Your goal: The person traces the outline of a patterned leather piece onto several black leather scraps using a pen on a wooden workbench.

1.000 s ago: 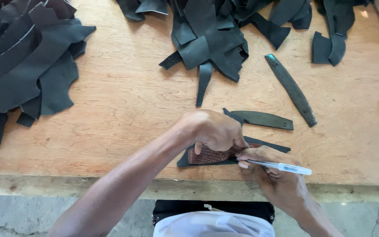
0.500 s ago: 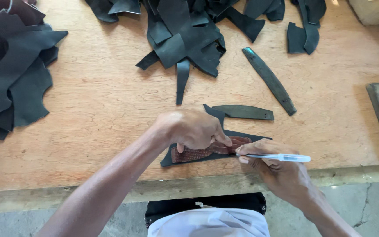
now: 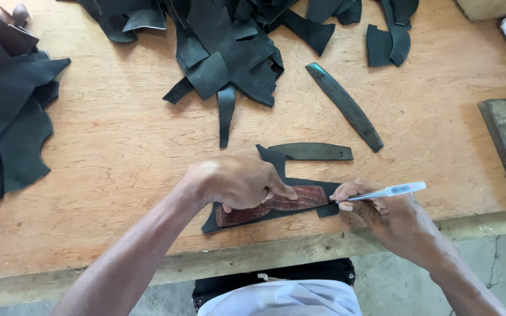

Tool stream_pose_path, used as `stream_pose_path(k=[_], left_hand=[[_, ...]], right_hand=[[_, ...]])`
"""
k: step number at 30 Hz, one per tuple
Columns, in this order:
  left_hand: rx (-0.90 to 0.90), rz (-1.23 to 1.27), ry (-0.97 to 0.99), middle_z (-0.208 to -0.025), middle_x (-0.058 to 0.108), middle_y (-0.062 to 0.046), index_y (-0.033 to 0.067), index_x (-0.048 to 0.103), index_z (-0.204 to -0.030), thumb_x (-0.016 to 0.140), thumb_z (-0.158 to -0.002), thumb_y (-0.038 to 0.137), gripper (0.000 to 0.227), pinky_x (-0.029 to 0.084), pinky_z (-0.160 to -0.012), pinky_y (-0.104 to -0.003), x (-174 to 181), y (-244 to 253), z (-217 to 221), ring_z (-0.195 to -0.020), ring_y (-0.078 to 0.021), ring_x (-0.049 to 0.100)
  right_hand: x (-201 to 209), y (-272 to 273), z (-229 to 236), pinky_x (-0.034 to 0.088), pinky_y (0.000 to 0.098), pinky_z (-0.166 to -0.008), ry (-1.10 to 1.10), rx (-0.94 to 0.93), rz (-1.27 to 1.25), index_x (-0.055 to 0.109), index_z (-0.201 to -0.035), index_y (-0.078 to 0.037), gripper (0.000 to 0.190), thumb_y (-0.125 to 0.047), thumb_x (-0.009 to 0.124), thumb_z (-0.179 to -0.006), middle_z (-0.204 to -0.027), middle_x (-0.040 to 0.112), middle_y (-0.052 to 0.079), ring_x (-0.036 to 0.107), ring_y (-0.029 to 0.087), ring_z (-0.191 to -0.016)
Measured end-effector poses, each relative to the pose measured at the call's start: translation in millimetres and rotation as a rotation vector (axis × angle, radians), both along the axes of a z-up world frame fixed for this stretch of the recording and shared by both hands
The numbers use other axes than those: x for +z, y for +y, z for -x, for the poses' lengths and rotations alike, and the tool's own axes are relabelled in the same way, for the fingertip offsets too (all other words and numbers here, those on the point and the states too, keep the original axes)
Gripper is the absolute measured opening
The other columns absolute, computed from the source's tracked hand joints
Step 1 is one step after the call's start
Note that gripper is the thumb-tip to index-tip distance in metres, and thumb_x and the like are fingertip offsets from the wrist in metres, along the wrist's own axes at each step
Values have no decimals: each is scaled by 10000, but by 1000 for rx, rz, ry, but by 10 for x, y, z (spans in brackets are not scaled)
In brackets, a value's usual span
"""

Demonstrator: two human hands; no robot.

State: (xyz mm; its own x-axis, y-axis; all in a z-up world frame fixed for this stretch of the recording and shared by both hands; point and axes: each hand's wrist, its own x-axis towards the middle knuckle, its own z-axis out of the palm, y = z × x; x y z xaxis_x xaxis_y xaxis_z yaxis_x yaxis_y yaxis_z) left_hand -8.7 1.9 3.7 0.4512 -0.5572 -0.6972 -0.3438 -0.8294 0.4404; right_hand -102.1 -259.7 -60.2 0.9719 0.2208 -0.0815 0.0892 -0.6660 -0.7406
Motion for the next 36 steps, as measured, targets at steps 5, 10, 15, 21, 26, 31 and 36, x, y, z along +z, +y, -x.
stream_pose_path(k=[5, 10, 15, 21, 26, 31, 36], left_hand=[[48, 161, -22, -1387, 623, 49, 329, 587, -1371, 502, -1002, 145, 420, 550, -982, -337, -42, 178, 49, -1114, -207, 695], [351, 488, -350, -1019, 765, -68, 85, 736, -1134, 621, -935, 217, 265, 567, -846, -371, -18, 668, 235, -968, -218, 731], [645, 324, -411, -1158, 684, -60, 101, 679, -1213, 600, -928, 173, 304, 560, -901, -369, -93, 741, 546, -1055, -222, 686], [643, 343, -491, -1256, 621, -88, 88, 583, -1353, 647, -931, 209, 444, 429, -1020, -427, -164, 456, 644, -1188, -260, 568], [562, 179, -432, -1155, 568, -95, 81, 575, -1160, 801, -805, 275, 464, 412, -1018, -423, -309, 86, 563, -1153, -270, 523], [514, 526, -551, -1098, 564, -166, 50, 523, -990, 836, -696, 66, 430, 431, -916, -465, -366, 35, 547, -1092, -365, 529], [482, 810, -464, -1013, 634, -122, 71, 553, -1093, 777, -863, 40, 322, 501, -858, -416, -397, 268, 699, -998, -326, 629]], right_hand=[[153, 26, -18, 541, 352, -876, 122, 96, 95, 673, -1098, -113, 143, -162, 606, -981, -1046, 634, 36, 621, 175, -990], [173, 301, -85, 505, 406, -894, -160, 206, 159, 627, -1159, -78, 349, -262, 710, -874, -1162, 593, 94, 603, 256, -1060], [14, 336, -193, 493, 418, -898, -19, 86, 232, 616, -1167, -100, 409, -301, 749, -837, -1126, 593, 90, 599, 252, -1063], [4, -60, -370, 541, 401, -681, 170, -243, 207, 719, -1133, -136, 196, -250, 689, -976, -858, 660, 47, 629, 247, -773], [-159, -461, -401, 482, 420, -672, -180, -411, 58, 707, -1055, -49, 224, -235, 725, -931, -807, 644, 117, 575, 236, -736], [-411, -569, -364, 492, 450, -715, -238, -471, 267, 668, -1004, -29, 324, -347, 698, -955, -856, 638, 207, 621, 367, -764], [-613, -629, -419, 501, 461, -713, -205, -528, 350, 668, -1000, -35, 371, -402, 693, -956, -820, 633, 215, 608, 404, -762]])
